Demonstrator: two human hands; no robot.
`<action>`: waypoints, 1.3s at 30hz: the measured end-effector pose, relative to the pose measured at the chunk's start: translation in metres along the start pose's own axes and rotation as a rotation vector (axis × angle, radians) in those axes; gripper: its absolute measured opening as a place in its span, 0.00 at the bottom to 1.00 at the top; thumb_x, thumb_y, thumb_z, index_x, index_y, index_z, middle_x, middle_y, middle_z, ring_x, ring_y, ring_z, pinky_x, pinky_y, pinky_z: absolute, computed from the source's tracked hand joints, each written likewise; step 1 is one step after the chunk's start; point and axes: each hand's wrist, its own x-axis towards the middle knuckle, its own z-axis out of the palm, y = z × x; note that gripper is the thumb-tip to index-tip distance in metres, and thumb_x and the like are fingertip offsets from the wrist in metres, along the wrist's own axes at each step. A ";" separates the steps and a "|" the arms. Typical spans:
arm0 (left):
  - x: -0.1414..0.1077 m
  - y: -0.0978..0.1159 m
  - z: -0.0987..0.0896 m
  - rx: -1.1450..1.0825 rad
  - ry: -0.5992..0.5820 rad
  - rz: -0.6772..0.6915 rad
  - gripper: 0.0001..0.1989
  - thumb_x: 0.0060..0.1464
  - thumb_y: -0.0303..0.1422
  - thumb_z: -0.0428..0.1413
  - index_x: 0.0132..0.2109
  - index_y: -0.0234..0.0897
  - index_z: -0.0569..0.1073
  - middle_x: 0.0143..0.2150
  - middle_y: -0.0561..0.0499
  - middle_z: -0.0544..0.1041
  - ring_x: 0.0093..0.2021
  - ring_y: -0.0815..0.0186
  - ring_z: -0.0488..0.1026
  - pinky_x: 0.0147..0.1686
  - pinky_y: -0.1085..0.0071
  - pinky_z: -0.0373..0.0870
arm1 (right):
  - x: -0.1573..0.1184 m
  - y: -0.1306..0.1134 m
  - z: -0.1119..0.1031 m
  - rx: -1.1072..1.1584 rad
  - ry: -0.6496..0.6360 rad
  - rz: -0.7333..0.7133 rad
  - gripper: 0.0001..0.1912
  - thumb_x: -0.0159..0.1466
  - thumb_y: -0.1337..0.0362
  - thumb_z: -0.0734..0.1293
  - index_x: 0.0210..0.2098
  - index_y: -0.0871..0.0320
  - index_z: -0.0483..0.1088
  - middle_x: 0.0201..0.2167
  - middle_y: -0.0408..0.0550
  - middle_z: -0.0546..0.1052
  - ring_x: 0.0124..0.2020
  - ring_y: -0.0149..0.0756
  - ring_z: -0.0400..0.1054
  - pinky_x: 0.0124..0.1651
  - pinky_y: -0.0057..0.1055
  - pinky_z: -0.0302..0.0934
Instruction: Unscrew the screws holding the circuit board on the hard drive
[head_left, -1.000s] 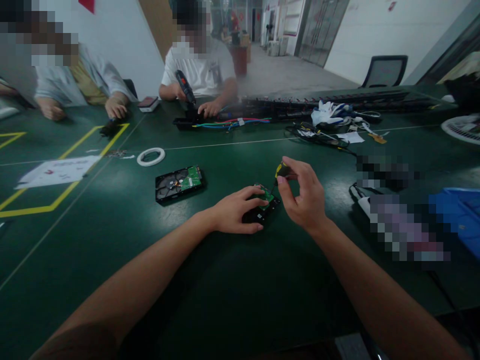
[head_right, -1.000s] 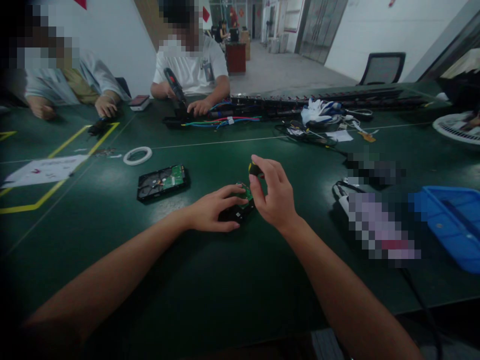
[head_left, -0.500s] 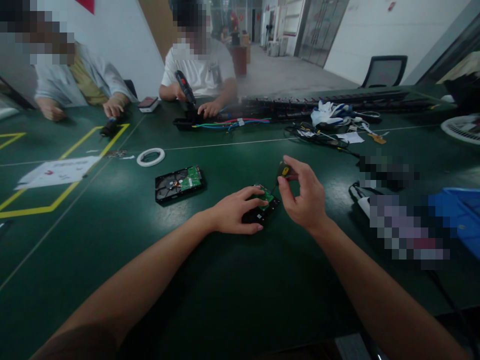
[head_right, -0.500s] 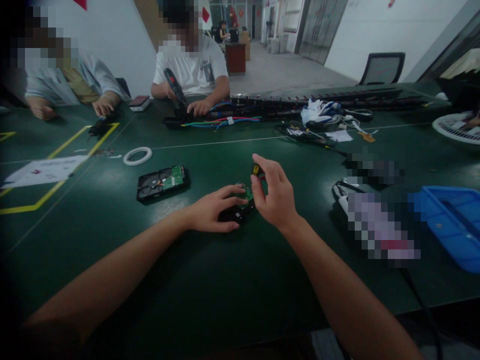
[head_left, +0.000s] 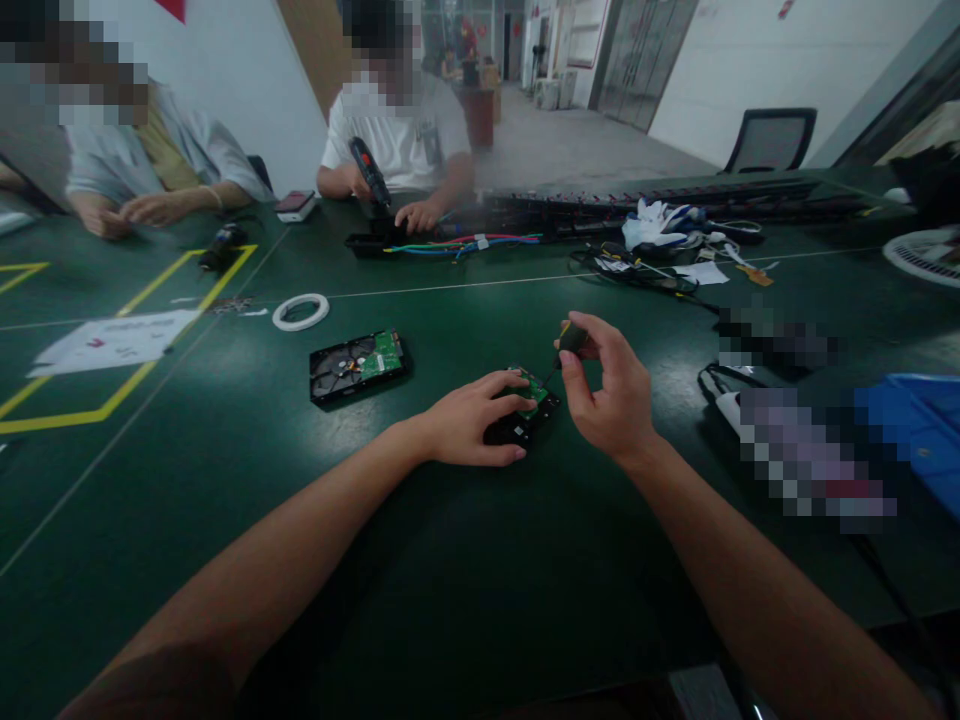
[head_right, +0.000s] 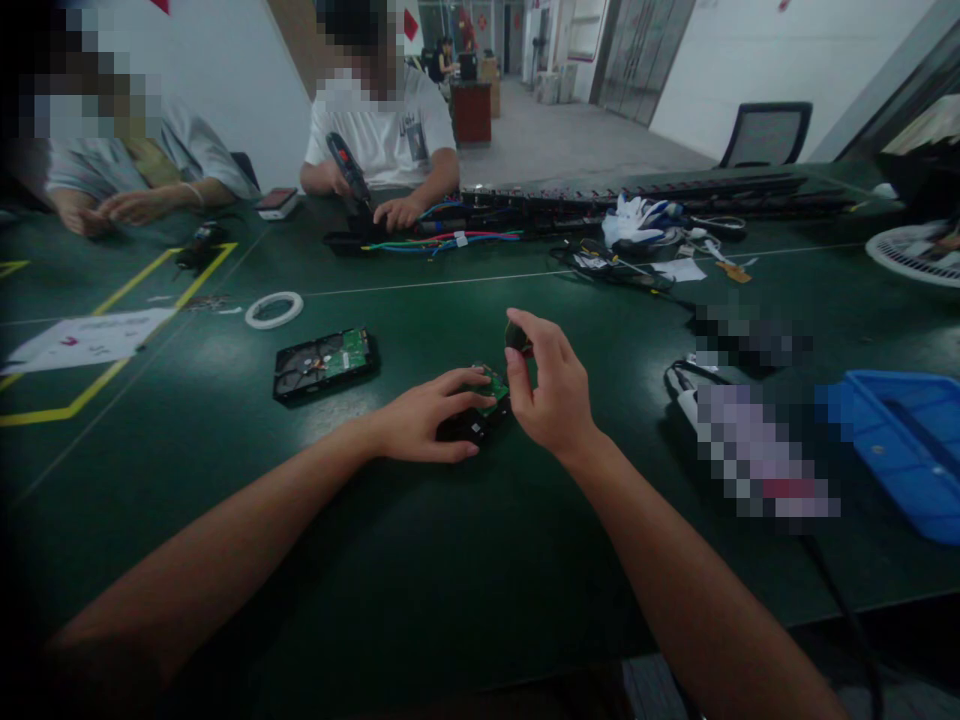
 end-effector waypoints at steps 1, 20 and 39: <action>0.000 0.000 0.000 0.000 -0.002 0.002 0.34 0.63 0.51 0.65 0.69 0.41 0.72 0.74 0.35 0.65 0.75 0.38 0.65 0.72 0.38 0.67 | 0.001 -0.001 0.000 0.000 0.005 -0.009 0.29 0.73 0.67 0.66 0.71 0.44 0.63 0.60 0.52 0.77 0.52 0.47 0.79 0.53 0.49 0.80; 0.000 0.000 -0.001 0.007 -0.021 -0.006 0.34 0.64 0.51 0.65 0.70 0.40 0.72 0.75 0.34 0.64 0.75 0.38 0.64 0.72 0.39 0.68 | 0.006 -0.004 -0.003 -0.006 0.075 -0.027 0.22 0.72 0.67 0.70 0.64 0.45 0.71 0.52 0.51 0.75 0.50 0.44 0.75 0.46 0.44 0.81; 0.000 0.000 0.000 0.019 -0.032 -0.006 0.34 0.64 0.51 0.65 0.69 0.38 0.71 0.75 0.34 0.64 0.76 0.39 0.63 0.73 0.41 0.67 | 0.004 0.001 -0.001 -0.064 0.099 -0.019 0.23 0.72 0.64 0.71 0.65 0.45 0.68 0.53 0.50 0.77 0.50 0.46 0.75 0.50 0.48 0.78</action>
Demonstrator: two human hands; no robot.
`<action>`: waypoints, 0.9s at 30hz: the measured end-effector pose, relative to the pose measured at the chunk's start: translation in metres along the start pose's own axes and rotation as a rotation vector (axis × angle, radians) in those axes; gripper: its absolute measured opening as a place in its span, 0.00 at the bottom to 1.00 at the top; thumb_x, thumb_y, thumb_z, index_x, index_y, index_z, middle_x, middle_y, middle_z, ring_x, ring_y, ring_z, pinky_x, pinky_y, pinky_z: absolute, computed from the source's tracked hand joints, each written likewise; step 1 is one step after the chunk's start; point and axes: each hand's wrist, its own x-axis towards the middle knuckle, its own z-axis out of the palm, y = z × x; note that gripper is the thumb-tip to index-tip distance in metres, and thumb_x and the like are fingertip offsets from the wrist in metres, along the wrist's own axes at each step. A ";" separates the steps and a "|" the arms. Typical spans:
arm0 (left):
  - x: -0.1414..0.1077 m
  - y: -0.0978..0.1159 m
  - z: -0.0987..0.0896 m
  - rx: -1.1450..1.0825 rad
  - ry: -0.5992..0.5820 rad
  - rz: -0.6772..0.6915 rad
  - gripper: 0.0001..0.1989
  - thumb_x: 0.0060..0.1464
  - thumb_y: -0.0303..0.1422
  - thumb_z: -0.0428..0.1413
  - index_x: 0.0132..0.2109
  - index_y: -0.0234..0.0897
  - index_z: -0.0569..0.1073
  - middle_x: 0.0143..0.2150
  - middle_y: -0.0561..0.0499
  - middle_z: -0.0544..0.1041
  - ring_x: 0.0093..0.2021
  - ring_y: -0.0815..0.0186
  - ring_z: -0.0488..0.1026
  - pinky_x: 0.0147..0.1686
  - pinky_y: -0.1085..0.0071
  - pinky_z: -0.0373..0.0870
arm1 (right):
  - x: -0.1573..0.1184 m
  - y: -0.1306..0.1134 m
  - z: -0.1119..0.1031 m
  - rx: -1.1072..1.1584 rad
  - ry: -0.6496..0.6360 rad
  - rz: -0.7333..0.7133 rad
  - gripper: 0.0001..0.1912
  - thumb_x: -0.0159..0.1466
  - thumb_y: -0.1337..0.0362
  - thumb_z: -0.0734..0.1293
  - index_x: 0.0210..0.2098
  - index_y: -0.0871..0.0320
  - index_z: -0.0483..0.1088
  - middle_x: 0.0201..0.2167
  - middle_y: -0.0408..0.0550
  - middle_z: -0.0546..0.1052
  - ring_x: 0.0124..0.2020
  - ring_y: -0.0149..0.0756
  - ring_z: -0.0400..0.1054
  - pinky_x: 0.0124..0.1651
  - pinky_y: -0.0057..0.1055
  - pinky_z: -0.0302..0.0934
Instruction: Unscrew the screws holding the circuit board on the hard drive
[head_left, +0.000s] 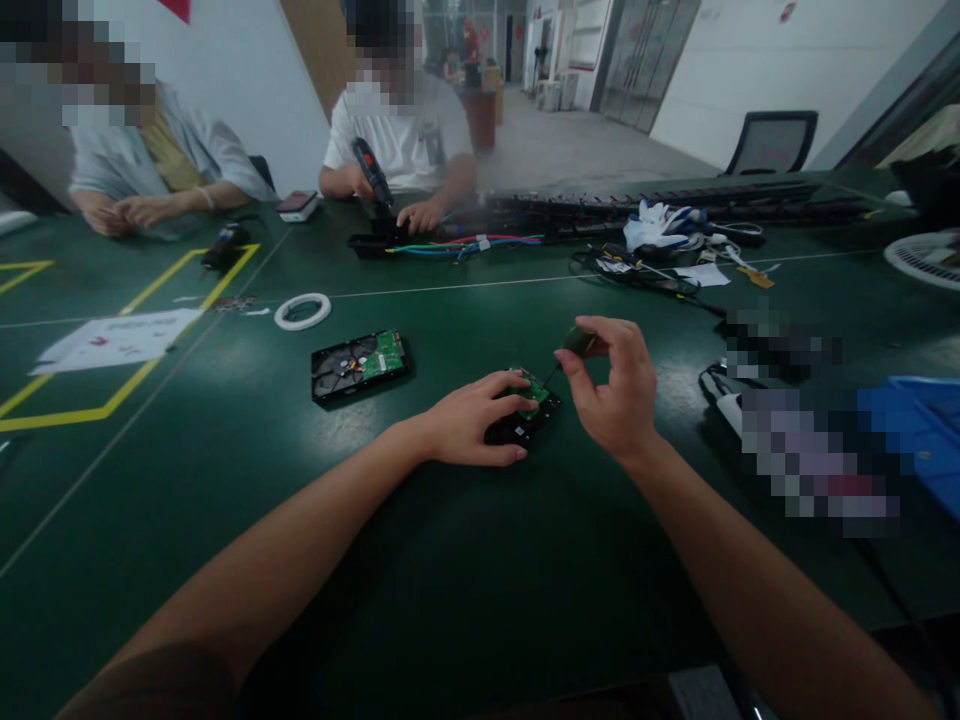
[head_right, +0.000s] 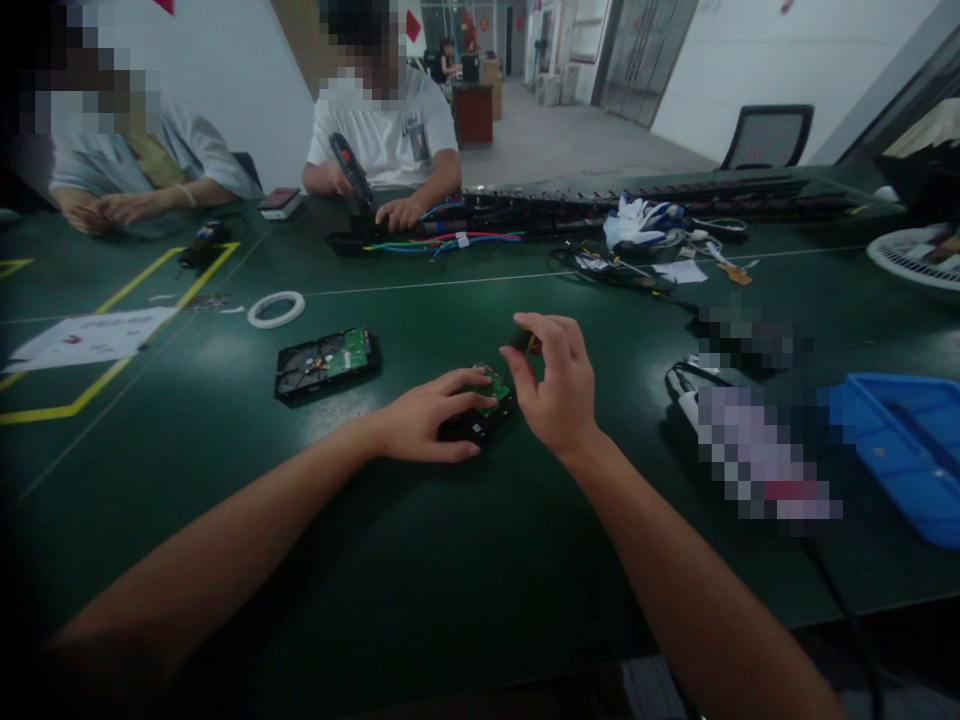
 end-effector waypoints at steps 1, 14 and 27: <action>0.000 0.000 0.000 0.003 -0.001 0.000 0.34 0.64 0.51 0.65 0.70 0.38 0.71 0.75 0.34 0.64 0.76 0.39 0.63 0.73 0.41 0.67 | 0.000 0.000 0.000 0.013 -0.012 0.001 0.23 0.73 0.65 0.69 0.66 0.45 0.68 0.55 0.51 0.78 0.50 0.46 0.76 0.51 0.48 0.78; 0.000 0.001 0.000 -0.014 0.015 0.000 0.34 0.64 0.51 0.65 0.70 0.40 0.72 0.75 0.34 0.64 0.75 0.38 0.64 0.72 0.38 0.67 | -0.002 0.000 0.002 0.090 -0.025 0.010 0.22 0.74 0.67 0.68 0.65 0.45 0.69 0.56 0.51 0.76 0.51 0.46 0.77 0.52 0.50 0.80; -0.001 -0.001 0.001 -0.002 0.009 0.005 0.35 0.64 0.52 0.65 0.69 0.38 0.72 0.75 0.33 0.64 0.76 0.38 0.63 0.73 0.40 0.66 | 0.001 -0.005 -0.001 0.036 -0.016 -0.019 0.24 0.72 0.66 0.71 0.66 0.44 0.70 0.53 0.51 0.76 0.52 0.46 0.75 0.49 0.47 0.80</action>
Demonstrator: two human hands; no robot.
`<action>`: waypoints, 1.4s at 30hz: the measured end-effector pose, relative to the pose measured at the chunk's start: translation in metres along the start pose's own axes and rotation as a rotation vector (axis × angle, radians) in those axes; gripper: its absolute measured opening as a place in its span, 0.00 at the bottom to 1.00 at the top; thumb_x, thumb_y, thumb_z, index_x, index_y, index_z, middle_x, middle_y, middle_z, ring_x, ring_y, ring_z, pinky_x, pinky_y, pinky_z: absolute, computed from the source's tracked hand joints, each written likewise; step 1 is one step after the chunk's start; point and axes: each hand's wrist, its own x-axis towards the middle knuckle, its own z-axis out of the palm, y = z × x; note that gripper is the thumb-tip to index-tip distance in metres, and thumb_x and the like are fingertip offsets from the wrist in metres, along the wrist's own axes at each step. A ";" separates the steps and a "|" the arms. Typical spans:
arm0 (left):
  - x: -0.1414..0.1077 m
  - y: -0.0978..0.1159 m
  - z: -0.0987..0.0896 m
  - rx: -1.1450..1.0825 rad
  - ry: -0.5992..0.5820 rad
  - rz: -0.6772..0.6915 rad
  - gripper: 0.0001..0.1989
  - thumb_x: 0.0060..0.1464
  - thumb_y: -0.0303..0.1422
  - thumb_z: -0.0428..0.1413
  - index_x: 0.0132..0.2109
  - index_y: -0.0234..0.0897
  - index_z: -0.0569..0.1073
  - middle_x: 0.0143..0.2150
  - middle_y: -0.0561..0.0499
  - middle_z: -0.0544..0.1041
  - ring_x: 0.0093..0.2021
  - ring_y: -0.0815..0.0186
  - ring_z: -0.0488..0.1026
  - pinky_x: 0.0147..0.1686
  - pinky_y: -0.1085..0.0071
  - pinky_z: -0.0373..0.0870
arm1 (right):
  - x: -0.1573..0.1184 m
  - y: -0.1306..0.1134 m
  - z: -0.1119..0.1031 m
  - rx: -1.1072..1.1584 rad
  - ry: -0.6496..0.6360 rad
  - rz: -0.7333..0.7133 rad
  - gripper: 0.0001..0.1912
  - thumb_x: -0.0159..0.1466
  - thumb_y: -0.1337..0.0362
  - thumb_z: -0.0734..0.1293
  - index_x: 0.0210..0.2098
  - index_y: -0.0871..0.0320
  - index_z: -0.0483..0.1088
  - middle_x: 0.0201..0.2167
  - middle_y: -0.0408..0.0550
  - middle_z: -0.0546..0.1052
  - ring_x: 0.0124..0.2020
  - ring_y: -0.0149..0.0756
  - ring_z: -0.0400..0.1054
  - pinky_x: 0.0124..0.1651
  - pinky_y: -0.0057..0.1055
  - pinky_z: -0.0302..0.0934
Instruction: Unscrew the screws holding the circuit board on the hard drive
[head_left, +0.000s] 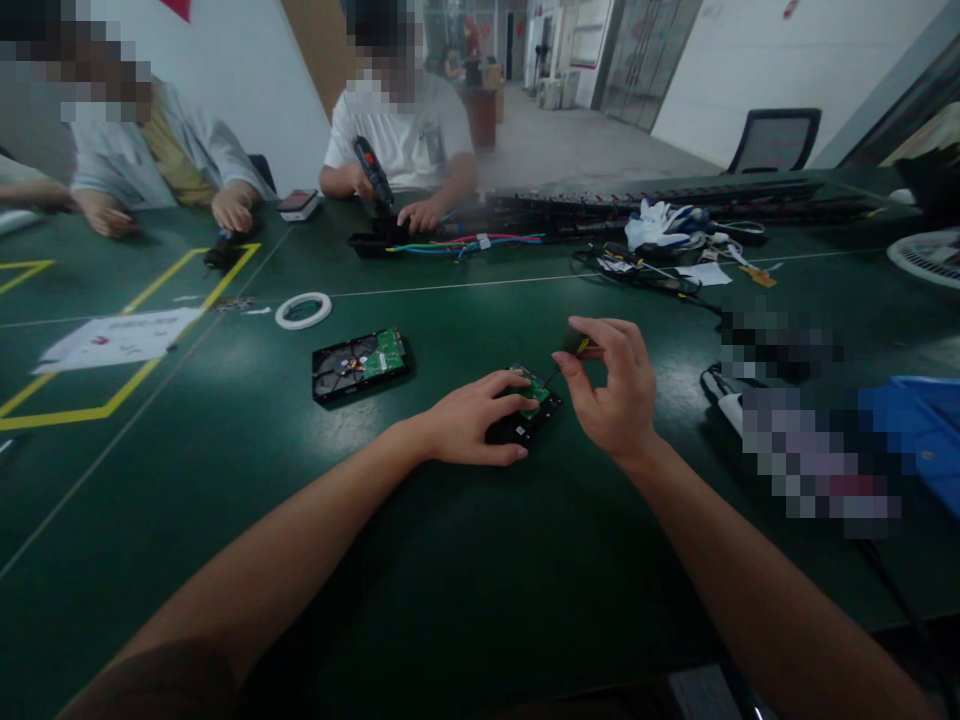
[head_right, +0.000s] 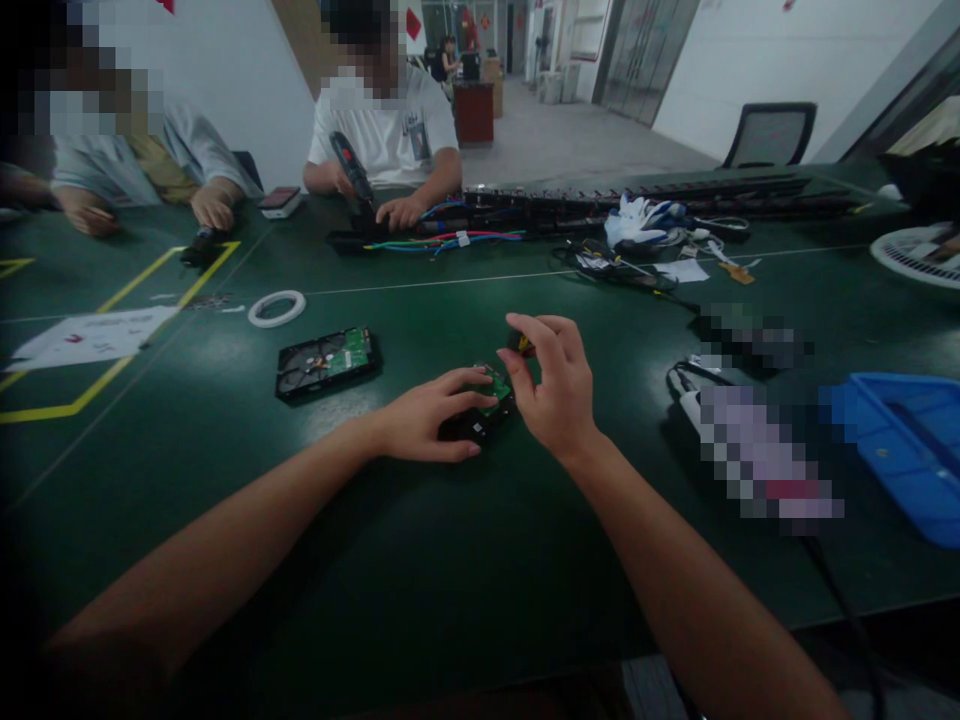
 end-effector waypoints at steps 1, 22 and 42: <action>0.000 0.000 0.000 -0.001 0.002 0.002 0.35 0.64 0.52 0.65 0.69 0.38 0.72 0.75 0.33 0.64 0.76 0.38 0.63 0.73 0.41 0.66 | -0.001 0.001 0.000 0.011 -0.011 0.004 0.24 0.73 0.67 0.70 0.66 0.44 0.69 0.54 0.51 0.76 0.52 0.46 0.75 0.50 0.47 0.80; 0.001 0.001 0.000 -0.015 0.007 -0.007 0.34 0.64 0.51 0.65 0.69 0.40 0.72 0.75 0.35 0.64 0.75 0.39 0.64 0.73 0.40 0.66 | -0.007 0.009 0.006 0.118 -0.061 0.060 0.29 0.74 0.68 0.65 0.72 0.46 0.62 0.63 0.54 0.75 0.55 0.46 0.79 0.53 0.49 0.81; 0.001 0.001 -0.002 -0.021 0.003 -0.004 0.34 0.63 0.51 0.66 0.70 0.41 0.72 0.75 0.35 0.64 0.76 0.38 0.64 0.72 0.39 0.67 | -0.005 0.005 0.004 0.068 -0.036 0.027 0.27 0.75 0.66 0.65 0.71 0.43 0.65 0.61 0.52 0.75 0.56 0.47 0.76 0.52 0.49 0.81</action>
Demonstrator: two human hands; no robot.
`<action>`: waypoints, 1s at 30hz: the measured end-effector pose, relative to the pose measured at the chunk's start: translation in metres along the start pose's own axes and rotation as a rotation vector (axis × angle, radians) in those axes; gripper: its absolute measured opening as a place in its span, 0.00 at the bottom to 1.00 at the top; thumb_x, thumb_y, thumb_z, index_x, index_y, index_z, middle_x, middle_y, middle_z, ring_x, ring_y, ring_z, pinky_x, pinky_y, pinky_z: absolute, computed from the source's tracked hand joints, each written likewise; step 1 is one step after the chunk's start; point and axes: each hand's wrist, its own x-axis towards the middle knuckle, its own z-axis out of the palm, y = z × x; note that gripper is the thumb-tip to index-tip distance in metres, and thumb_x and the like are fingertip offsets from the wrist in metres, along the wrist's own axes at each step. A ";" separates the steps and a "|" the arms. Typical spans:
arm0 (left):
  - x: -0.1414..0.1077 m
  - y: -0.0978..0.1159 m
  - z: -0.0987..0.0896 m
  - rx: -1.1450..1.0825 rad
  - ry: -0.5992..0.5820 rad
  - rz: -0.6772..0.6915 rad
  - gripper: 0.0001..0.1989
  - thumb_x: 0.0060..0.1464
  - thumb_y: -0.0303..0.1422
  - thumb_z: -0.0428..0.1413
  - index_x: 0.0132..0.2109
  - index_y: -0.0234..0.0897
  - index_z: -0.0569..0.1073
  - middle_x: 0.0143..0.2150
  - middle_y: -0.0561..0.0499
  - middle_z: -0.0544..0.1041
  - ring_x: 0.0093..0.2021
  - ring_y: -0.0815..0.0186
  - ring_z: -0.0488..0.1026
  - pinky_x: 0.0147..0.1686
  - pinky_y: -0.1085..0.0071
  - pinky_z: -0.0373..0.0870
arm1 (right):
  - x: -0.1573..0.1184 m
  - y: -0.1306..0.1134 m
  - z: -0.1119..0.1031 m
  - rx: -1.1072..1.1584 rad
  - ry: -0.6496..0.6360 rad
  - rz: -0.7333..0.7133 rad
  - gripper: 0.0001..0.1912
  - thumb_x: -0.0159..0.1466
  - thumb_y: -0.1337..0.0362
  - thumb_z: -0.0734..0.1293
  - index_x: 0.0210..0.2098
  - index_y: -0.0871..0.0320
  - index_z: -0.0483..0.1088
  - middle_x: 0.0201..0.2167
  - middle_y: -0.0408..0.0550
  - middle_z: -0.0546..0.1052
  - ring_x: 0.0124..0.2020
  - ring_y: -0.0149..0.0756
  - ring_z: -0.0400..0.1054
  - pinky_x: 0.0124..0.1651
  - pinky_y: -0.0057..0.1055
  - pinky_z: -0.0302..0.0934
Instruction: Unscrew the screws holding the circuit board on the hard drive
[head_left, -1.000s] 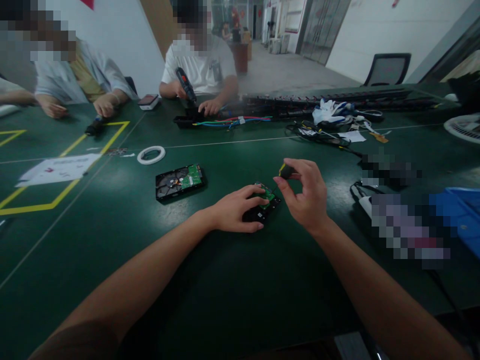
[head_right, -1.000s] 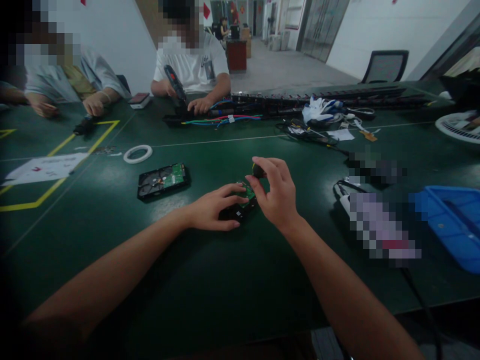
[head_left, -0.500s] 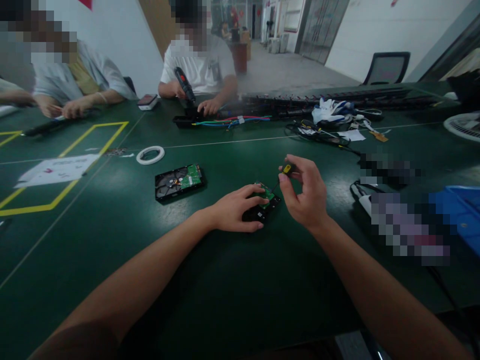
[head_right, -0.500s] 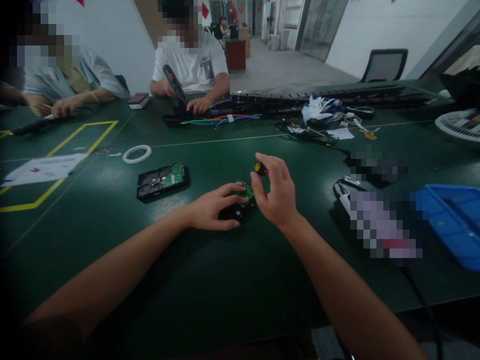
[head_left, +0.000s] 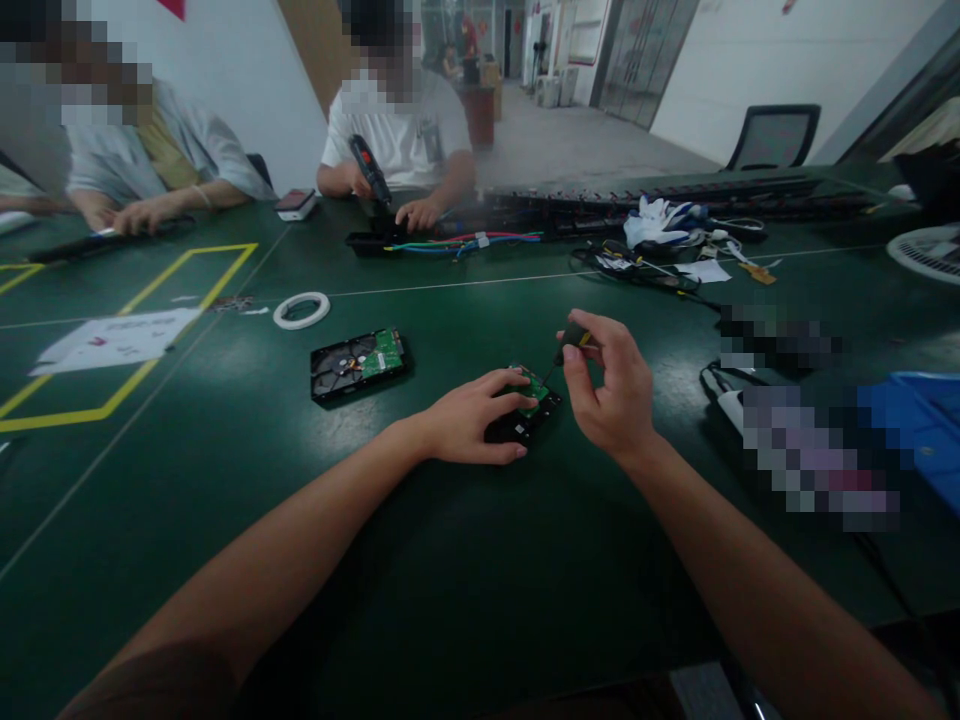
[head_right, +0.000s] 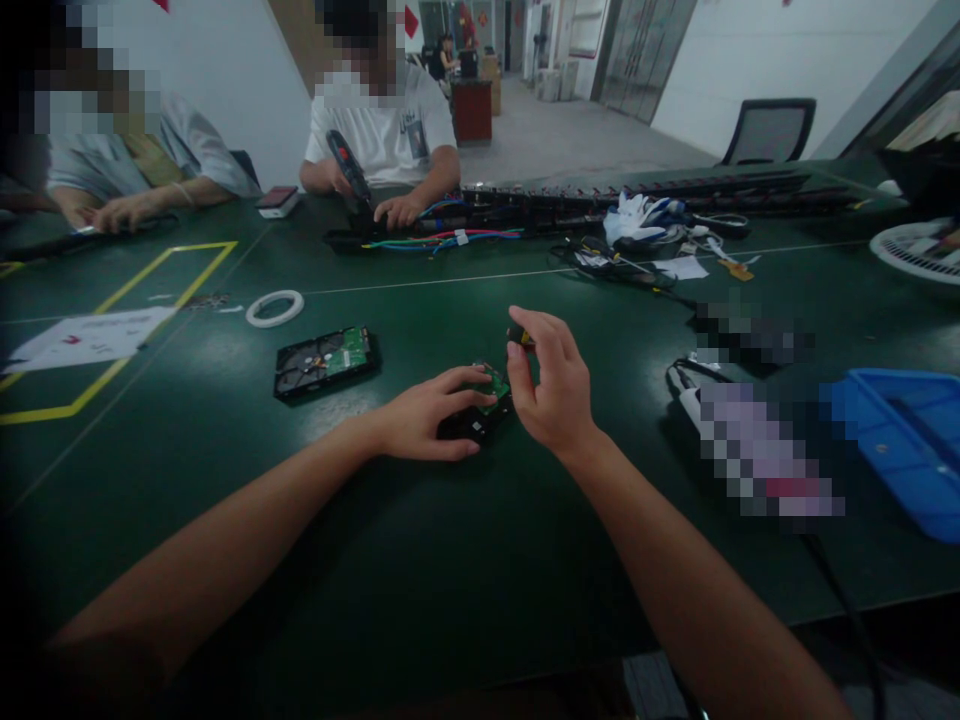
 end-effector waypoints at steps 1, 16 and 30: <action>0.000 0.000 0.000 0.005 -0.003 -0.002 0.34 0.64 0.51 0.66 0.70 0.41 0.72 0.75 0.35 0.64 0.76 0.38 0.63 0.72 0.39 0.67 | 0.001 -0.001 -0.001 -0.017 0.011 -0.012 0.26 0.74 0.66 0.67 0.70 0.43 0.67 0.59 0.52 0.75 0.55 0.47 0.75 0.51 0.48 0.81; 0.000 0.000 0.000 0.011 -0.003 -0.002 0.35 0.64 0.52 0.65 0.70 0.40 0.71 0.75 0.34 0.64 0.75 0.39 0.64 0.72 0.40 0.67 | 0.000 -0.003 0.000 -0.050 0.045 0.012 0.26 0.73 0.66 0.69 0.68 0.44 0.67 0.58 0.51 0.76 0.51 0.45 0.77 0.47 0.45 0.83; 0.000 0.000 0.000 0.021 -0.006 0.003 0.35 0.64 0.51 0.65 0.69 0.36 0.72 0.74 0.32 0.64 0.76 0.38 0.64 0.73 0.42 0.67 | 0.000 -0.003 0.000 -0.015 0.065 0.006 0.26 0.72 0.68 0.70 0.67 0.44 0.68 0.57 0.50 0.76 0.51 0.44 0.78 0.47 0.44 0.83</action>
